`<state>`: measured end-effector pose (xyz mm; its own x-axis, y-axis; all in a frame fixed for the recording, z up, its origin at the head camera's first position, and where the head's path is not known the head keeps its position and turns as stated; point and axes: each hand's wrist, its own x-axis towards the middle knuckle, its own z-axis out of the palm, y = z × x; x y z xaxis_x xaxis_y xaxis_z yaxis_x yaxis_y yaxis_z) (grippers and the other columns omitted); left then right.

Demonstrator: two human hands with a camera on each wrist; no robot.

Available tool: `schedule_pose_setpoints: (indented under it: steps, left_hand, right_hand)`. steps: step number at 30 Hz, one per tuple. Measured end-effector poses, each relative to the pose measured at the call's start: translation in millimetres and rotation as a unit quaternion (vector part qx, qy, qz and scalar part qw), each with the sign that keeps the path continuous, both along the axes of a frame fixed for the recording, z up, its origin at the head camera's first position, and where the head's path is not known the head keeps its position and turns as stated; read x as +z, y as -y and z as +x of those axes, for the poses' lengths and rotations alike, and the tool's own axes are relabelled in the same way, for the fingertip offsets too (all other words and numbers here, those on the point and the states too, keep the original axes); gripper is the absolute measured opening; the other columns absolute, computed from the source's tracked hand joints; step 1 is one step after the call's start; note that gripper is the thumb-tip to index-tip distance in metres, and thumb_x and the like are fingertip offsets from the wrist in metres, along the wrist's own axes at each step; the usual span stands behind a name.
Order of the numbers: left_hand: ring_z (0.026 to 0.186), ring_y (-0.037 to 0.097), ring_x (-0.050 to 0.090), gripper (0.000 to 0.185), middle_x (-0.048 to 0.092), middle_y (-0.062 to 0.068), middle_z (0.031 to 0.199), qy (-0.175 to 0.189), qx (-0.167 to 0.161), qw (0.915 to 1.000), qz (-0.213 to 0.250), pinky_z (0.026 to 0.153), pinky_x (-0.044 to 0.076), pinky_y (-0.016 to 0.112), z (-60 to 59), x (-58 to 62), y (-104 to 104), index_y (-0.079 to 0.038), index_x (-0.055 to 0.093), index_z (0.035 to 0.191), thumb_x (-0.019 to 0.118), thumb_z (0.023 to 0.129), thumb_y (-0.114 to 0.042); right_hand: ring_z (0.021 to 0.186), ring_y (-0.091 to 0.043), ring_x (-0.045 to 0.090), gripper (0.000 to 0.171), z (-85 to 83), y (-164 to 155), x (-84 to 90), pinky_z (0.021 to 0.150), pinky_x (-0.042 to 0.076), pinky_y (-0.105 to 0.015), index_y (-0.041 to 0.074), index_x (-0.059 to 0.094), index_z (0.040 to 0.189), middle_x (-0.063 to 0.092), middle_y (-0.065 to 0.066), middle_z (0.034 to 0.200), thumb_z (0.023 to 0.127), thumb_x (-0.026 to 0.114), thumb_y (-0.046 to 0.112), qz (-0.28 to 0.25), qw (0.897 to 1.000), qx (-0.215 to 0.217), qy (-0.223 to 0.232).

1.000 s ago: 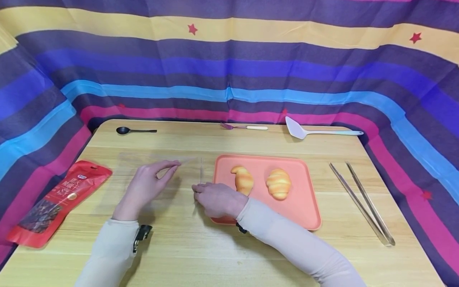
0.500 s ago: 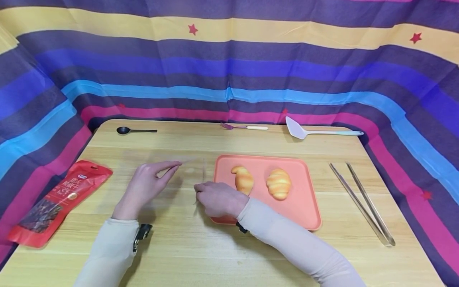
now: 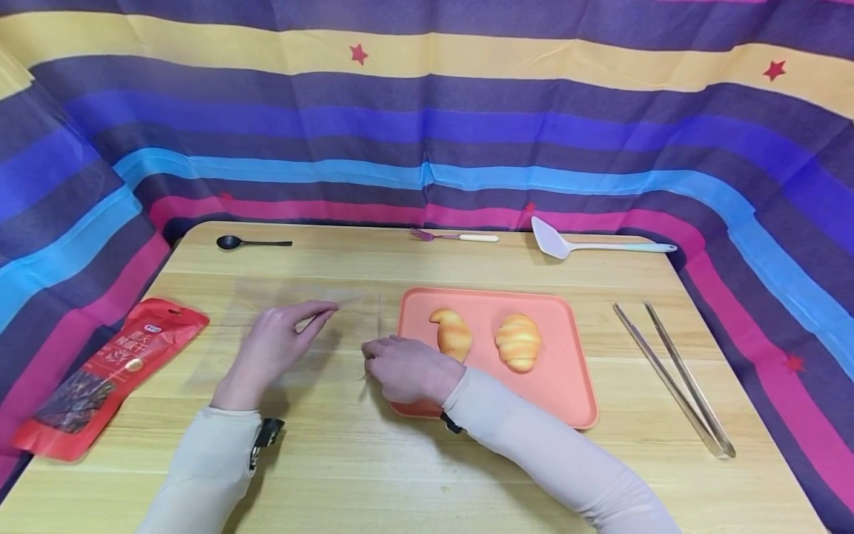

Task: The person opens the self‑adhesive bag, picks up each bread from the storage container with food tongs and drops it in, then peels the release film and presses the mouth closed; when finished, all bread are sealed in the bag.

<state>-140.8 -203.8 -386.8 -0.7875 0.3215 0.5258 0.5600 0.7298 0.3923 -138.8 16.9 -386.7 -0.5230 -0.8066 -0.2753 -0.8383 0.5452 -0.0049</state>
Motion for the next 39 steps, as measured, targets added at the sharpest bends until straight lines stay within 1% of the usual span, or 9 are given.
schedule_pose_setpoints:
  steps: [4, 11, 14, 17, 19, 22, 26, 33, 39]
  left_hand:
    - [0.08, 0.028, 0.072, 0.02, 0.074, 0.012, 0.099, 0.015, -0.001, 0.9999, 0.002, 0.066, 0.058, 0.046, 0.4, -1.2, -1.1, -0.005, 0.075, 0.108, 0.072, 0.089, -0.003]
    - [0.085, 0.031, 0.071, 0.021, 0.073, 0.013, 0.102, 0.025, 0.001, 0.9997, 0.0, 0.07, 0.058, 0.048, 1.1, 0.0, -3.4, -0.006, 0.074, 0.11, 0.071, 0.09, -0.004]
    - [0.086, 0.032, 0.071, 0.021, 0.073, 0.014, 0.103, 0.033, 0.005, 0.9994, -0.001, 0.073, 0.058, 0.048, 0.7, 0.2, -4.0, -0.005, 0.074, 0.111, 0.07, 0.09, -0.004]
    - [0.09, 0.033, 0.07, 0.022, 0.072, 0.014, 0.105, 0.044, 0.009, 0.999, -0.001, 0.077, 0.057, 0.05, 0.6, 0.2, -4.1, -0.005, 0.073, 0.112, 0.069, 0.091, -0.004]
    - [0.093, 0.034, 0.07, 0.022, 0.072, 0.014, 0.106, 0.051, 0.014, 0.9986, -0.001, 0.08, 0.056, 0.051, 0.7, 0.2, -3.9, -0.005, 0.073, 0.113, 0.069, 0.092, -0.004]
    - [0.096, 0.034, 0.069, 0.022, 0.071, 0.014, 0.108, 0.059, 0.019, 0.9981, -0.003, 0.083, 0.055, 0.052, 1.1, 0.1, -3.5, -0.005, 0.073, 0.114, 0.069, 0.092, -0.005]
    - [0.097, 0.035, 0.068, 0.022, 0.071, 0.015, 0.108, 0.065, 0.027, 0.9975, -0.003, 0.083, 0.055, 0.052, 1.6, 0.1, -3.5, -0.005, 0.073, 0.114, 0.068, 0.092, -0.005]
    - [0.09, 0.034, 0.07, 0.021, 0.071, 0.015, 0.107, 0.067, 0.036, 0.9971, 0.002, 0.08, 0.055, 0.053, 0.4, -0.1, -4.6, -0.005, 0.073, 0.113, 0.067, 0.093, -0.006]
    - [0.094, 0.034, 0.069, 0.021, 0.072, 0.014, 0.107, 0.073, 0.035, 0.9966, 0.012, 0.082, 0.055, 0.053, -0.4, -0.7, -3.8, -0.005, 0.073, 0.114, 0.067, 0.093, -0.003]
  right_hand:
    - [0.138, -0.022, 0.038, 0.036, -0.1, -1.1, -0.6, 0.115, 0.028, -0.033, 0.015, 0.066, 0.126, 0.044, -0.005, 0.149, 0.092, 0.055, 0.011, -0.004, 1.0, 0.002, 0.004]
    - [0.14, -0.023, 0.035, 0.045, -4.6, -12.2, 4.9, 0.117, 0.023, -0.039, 0.013, 0.061, 0.134, 0.046, -0.006, 0.148, 0.091, 0.054, 0.006, -0.041, 0.999, 0.005, -0.007]
    - [0.135, -0.023, 0.042, 0.04, -8.4, -25.2, 9.9, 0.115, 0.027, -0.037, 0.009, 0.062, 0.132, 0.051, -0.008, 0.143, 0.093, 0.053, 0.006, -0.087, 0.996, 0.009, -0.026]
    - [0.127, -0.025, 0.05, 0.031, -12.1, -43.4, 15.3, 0.111, 0.034, -0.035, 0.004, 0.065, 0.125, 0.056, -0.011, 0.135, 0.095, 0.054, 0.007, -0.149, 0.988, 0.006, -0.043]
    - [0.124, -0.027, 0.052, 0.028, -13.8, -57.4, 20.0, 0.11, 0.037, -0.035, 0.003, 0.065, 0.122, 0.058, -0.013, 0.132, 0.096, 0.056, 0.008, -0.187, 0.981, -0.004, -0.042]
    - [0.125, -0.028, 0.051, 0.03, -13.8, -80.1, 28.4, 0.11, 0.037, -0.036, 0.0, 0.064, 0.124, 0.057, -0.015, 0.133, 0.095, 0.058, 0.008, -0.222, 0.974, -0.035, -0.027]
    - [0.128, -0.029, 0.049, 0.035, -11.4, -110.5, 39.5, 0.108, 0.039, -0.041, 0.001, 0.061, 0.13, 0.055, -0.016, 0.137, 0.098, 0.059, 0.014, -0.237, 0.967, -0.096, -0.004]
    - [0.128, -0.034, 0.049, 0.044, -6.9, -164.9, 47.9, 0.105, 0.041, -0.049, -0.001, 0.055, 0.136, 0.053, -0.017, 0.138, 0.1, 0.06, 0.024, -0.237, 0.954, -0.186, 0.008]
    - [0.128, -0.039, 0.046, 0.045, -3.2, -211.7, 48.2, 0.107, 0.036, -0.055, -0.004, 0.054, 0.135, 0.052, -0.022, 0.137, 0.097, 0.063, 0.019, -0.23, 0.942, -0.245, -0.001]
